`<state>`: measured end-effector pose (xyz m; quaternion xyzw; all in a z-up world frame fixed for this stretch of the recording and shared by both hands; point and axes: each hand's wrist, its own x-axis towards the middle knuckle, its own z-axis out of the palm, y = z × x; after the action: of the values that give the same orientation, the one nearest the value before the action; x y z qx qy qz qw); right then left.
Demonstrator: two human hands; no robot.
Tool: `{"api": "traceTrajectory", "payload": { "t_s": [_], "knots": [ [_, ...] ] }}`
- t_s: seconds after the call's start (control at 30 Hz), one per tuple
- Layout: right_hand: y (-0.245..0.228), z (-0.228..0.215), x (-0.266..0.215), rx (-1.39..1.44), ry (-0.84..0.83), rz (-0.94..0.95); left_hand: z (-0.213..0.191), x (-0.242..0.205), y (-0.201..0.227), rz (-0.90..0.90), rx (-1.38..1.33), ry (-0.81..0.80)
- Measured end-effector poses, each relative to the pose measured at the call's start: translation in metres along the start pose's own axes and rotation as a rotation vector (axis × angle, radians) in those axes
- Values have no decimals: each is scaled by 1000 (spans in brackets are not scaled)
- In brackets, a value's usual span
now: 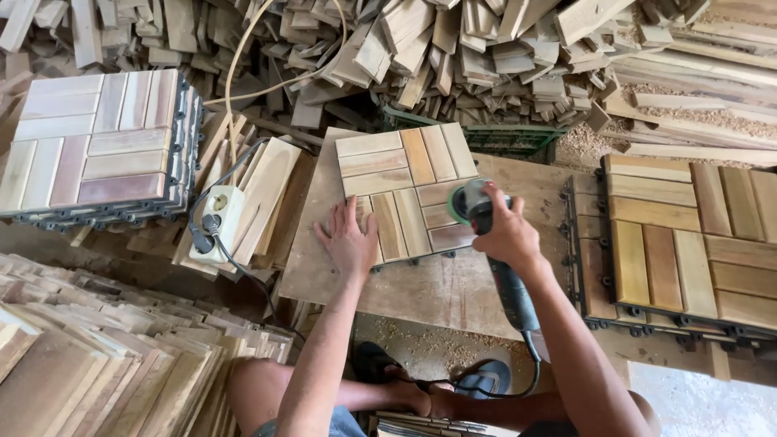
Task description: Sanding the surface of wooden floor tiles using a handheld power sander in a workshop.
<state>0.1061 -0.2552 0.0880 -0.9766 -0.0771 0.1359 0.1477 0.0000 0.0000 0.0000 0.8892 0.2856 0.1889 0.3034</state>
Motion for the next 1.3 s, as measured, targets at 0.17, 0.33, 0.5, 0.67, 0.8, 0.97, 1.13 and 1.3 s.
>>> {"api": "traceTrajectory", "payload": {
  "t_s": [0.17, 0.33, 0.5, 0.67, 0.8, 0.97, 1.13, 1.3],
  "knots": [
    [8, -21, -2, 42, 45, 54, 7, 2, -5, 6, 12, 38],
    [3, -16, -1, 53, 58, 54, 6, 3, -4, 18, 22, 58],
    [-21, 7, -5, 35, -13, -38, -3, -1, 2, -13, -7, -24],
    [-63, 9, -21, 42, -6, -119, -13, -3, 12, -30, 27, -42],
    [-76, 1, -26, 78, 6, -153, -17, -3, 16, -40, 36, -77],
    [-61, -5, -11, 95, -1, -93, -10, 0, 10, -25, 55, -77],
    [-22, 2, 14, 111, 13, -41, -5, 1, 5, -14, 19, -67],
    [-1, -14, 23, 112, 26, 5, 6, 1, -7, 59, 19, 45]
  ]
}}
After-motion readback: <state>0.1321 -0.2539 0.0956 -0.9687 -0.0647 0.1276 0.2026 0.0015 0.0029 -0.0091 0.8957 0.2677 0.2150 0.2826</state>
